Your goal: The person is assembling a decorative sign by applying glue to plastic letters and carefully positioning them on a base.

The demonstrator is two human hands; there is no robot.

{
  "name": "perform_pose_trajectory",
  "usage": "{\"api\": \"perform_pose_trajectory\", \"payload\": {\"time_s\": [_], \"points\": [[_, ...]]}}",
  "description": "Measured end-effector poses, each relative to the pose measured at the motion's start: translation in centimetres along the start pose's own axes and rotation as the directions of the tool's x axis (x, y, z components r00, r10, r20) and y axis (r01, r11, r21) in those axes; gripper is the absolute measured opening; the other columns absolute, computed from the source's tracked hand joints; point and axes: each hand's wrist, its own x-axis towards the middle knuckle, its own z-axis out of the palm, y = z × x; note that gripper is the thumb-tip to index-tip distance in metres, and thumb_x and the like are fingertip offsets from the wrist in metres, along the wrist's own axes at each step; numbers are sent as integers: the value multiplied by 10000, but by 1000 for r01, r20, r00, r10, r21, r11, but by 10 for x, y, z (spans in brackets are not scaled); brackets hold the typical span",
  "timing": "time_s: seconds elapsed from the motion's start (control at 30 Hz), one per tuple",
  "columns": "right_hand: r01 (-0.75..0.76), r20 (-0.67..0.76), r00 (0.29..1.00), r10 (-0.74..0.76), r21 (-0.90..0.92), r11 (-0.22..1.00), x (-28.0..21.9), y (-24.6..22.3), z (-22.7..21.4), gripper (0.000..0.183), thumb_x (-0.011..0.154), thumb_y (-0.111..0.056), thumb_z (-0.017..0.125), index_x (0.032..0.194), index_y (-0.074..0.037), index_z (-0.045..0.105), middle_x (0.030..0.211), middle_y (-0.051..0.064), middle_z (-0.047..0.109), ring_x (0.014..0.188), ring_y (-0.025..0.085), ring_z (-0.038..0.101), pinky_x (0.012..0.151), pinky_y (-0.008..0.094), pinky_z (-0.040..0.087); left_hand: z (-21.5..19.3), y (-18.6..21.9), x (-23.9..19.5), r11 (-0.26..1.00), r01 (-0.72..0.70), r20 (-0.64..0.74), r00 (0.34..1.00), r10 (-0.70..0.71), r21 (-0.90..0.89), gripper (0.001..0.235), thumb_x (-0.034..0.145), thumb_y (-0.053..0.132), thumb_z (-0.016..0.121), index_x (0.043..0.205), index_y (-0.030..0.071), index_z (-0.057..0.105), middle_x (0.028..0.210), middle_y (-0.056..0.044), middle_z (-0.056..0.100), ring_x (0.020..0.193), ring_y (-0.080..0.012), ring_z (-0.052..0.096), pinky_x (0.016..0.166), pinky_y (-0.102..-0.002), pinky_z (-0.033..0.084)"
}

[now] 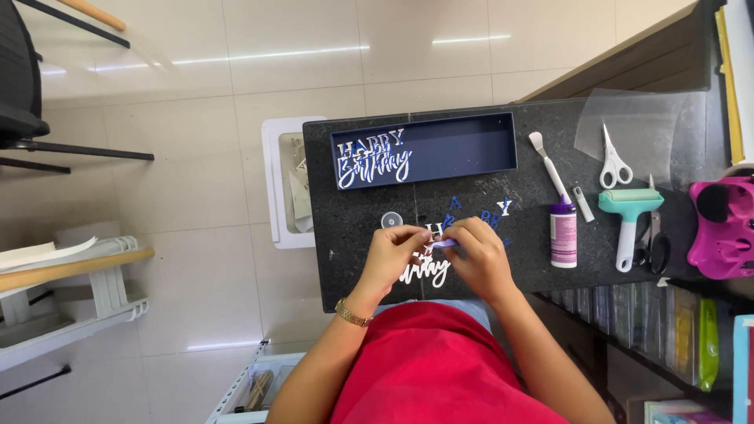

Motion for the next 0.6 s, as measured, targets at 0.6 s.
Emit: {"api": "perform_pose_trajectory", "payload": {"time_s": [0.6], "points": [[-472, 226, 827, 514, 777, 418, -39, -80, -40, 286, 1053, -90, 465, 1146, 66, 687, 641, 194, 627, 450, 157, 468, 451, 282, 417, 23, 60, -82, 909, -414, 37, 909, 416, -49, 155, 929, 96, 748, 1011, -27, 792, 887, -168, 794, 849, -223, 780, 677, -267, 628]]}}
